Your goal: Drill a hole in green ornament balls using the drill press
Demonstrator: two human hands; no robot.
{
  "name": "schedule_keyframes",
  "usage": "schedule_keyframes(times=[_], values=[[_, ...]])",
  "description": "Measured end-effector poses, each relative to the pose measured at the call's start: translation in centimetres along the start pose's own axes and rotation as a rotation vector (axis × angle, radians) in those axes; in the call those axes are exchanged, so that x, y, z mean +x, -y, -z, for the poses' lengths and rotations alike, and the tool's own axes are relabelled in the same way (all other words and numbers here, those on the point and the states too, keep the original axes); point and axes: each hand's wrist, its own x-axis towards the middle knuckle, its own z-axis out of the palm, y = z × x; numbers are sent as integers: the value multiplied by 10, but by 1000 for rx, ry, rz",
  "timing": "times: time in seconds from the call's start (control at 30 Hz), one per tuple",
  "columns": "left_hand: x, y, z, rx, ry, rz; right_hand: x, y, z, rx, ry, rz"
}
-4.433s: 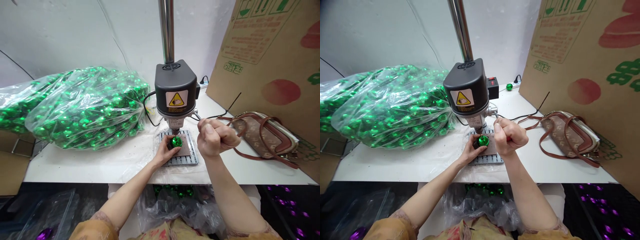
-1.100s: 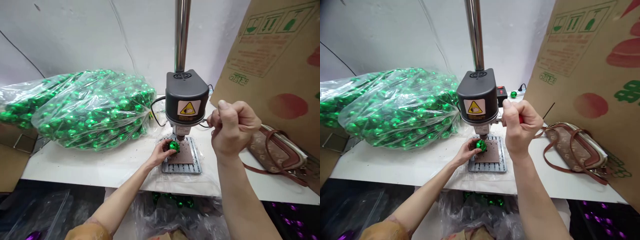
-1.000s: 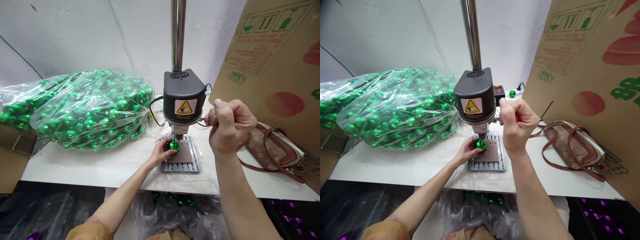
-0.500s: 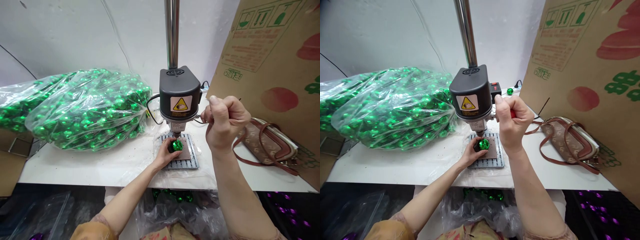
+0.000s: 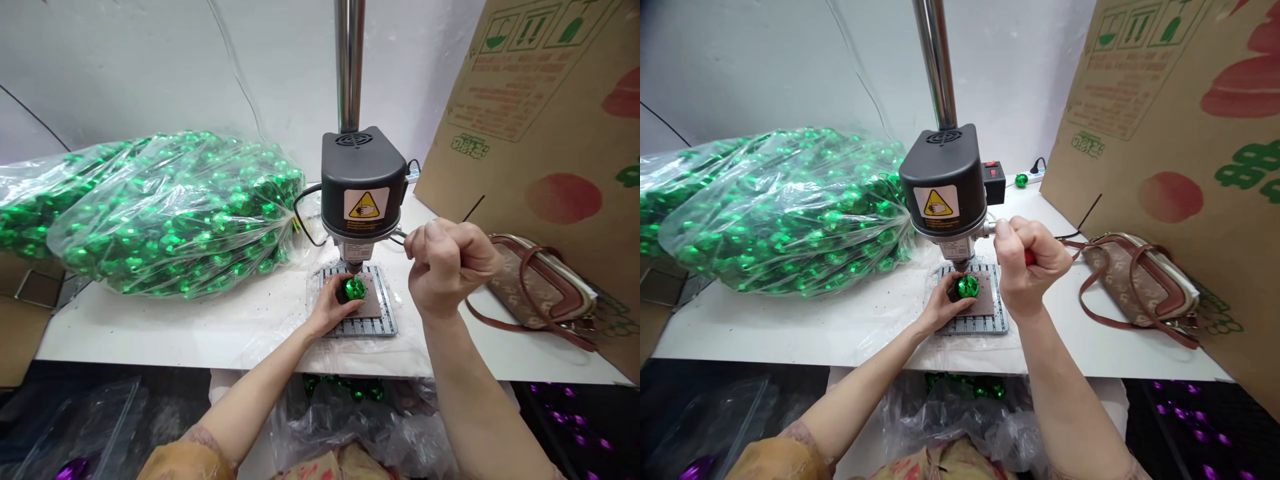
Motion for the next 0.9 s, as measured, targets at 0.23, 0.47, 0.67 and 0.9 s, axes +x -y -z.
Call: schedule_keyframes(times=[0.23, 0.47, 0.67, 0.9], values=[[-1, -2, 1, 7, 24, 7, -9, -7, 5, 7, -5, 96], [0, 2, 1, 0, 34, -7, -15, -11, 7, -2, -22, 111], [0, 9, 0, 3, 23, -19, -20, -14, 11, 85, 43, 214], [0, 11, -1, -12, 22, -27, -22, -18, 14, 82, 75, 263]])
